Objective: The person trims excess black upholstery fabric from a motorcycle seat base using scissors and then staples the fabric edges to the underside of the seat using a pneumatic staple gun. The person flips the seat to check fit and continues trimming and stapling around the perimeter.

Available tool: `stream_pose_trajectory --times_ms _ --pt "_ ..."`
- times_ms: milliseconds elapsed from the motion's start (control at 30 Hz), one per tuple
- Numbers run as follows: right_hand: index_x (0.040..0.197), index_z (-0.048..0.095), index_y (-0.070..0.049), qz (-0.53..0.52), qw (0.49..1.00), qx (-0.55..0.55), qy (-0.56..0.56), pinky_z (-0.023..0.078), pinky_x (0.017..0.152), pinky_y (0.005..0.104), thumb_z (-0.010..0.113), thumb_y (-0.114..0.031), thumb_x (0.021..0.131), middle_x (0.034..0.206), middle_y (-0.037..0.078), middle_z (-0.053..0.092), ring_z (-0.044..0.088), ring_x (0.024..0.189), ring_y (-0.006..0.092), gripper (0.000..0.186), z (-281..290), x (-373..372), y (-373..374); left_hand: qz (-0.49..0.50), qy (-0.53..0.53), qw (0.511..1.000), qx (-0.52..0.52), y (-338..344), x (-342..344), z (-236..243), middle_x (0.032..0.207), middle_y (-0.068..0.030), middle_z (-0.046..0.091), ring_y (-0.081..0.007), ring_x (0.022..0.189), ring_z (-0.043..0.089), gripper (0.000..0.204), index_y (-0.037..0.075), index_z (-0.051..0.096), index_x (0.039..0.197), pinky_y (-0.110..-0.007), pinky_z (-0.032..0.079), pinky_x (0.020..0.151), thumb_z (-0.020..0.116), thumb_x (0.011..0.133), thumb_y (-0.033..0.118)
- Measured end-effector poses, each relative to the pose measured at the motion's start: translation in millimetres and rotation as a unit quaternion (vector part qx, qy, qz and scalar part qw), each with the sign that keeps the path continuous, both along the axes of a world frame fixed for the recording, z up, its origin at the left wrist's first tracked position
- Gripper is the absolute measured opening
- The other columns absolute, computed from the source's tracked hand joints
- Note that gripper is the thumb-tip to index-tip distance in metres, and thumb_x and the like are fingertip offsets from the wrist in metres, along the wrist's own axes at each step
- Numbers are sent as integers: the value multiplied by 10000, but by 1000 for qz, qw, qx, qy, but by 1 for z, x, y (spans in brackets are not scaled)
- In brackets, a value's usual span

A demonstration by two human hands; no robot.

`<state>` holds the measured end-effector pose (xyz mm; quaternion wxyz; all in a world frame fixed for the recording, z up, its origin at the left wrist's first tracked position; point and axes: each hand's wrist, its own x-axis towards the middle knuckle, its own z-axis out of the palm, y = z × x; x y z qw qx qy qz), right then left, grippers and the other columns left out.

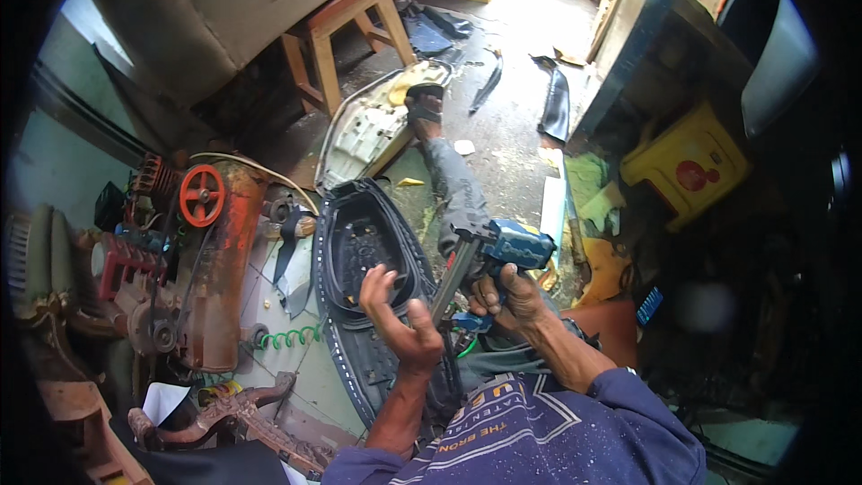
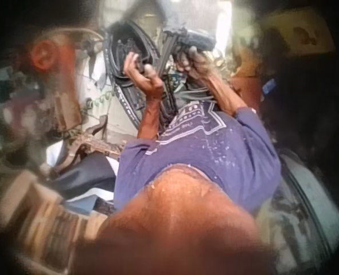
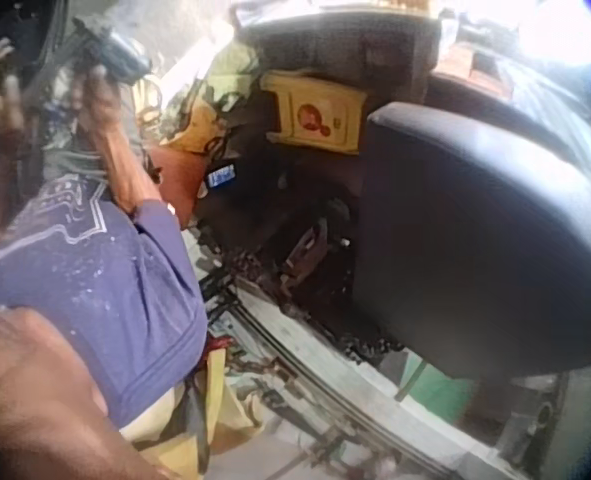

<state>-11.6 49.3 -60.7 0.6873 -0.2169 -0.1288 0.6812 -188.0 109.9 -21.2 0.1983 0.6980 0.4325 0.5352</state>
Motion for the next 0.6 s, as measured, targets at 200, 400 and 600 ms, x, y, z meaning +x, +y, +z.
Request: stream_pose_trajectory --times_ms 200,400,600 --pt "956 643 -36 -62 986 -56 -144 546 625 385 767 -229 956 658 69 586 585 575 158 229 18 52 -1 245 302 909 -150 54 -105 -71 1325 -251 591 -437 1233 586 514 -53 571 1351 -552 477 1036 658 1011 321" --pt "665 586 -98 -236 969 -2 -75 476 612 356 619 -217 895 606 -2 477 464 524 138 261 45 102 -7 258 352 765 -473 48 -185 -123 1305 -322 672 -498 1216 648 722 -67 593 1383 -574 498 1030 507 1044 564" --pt "934 614 -59 -314 928 153 -131 445 640 337 572 -196 914 639 -15 409 412 553 131 146 85 160 4 257 185 842 -437 28 -197 -115 1136 -300 730 -498 1078 686 513 -48 714 1156 -548 512 916 555 1069 432"
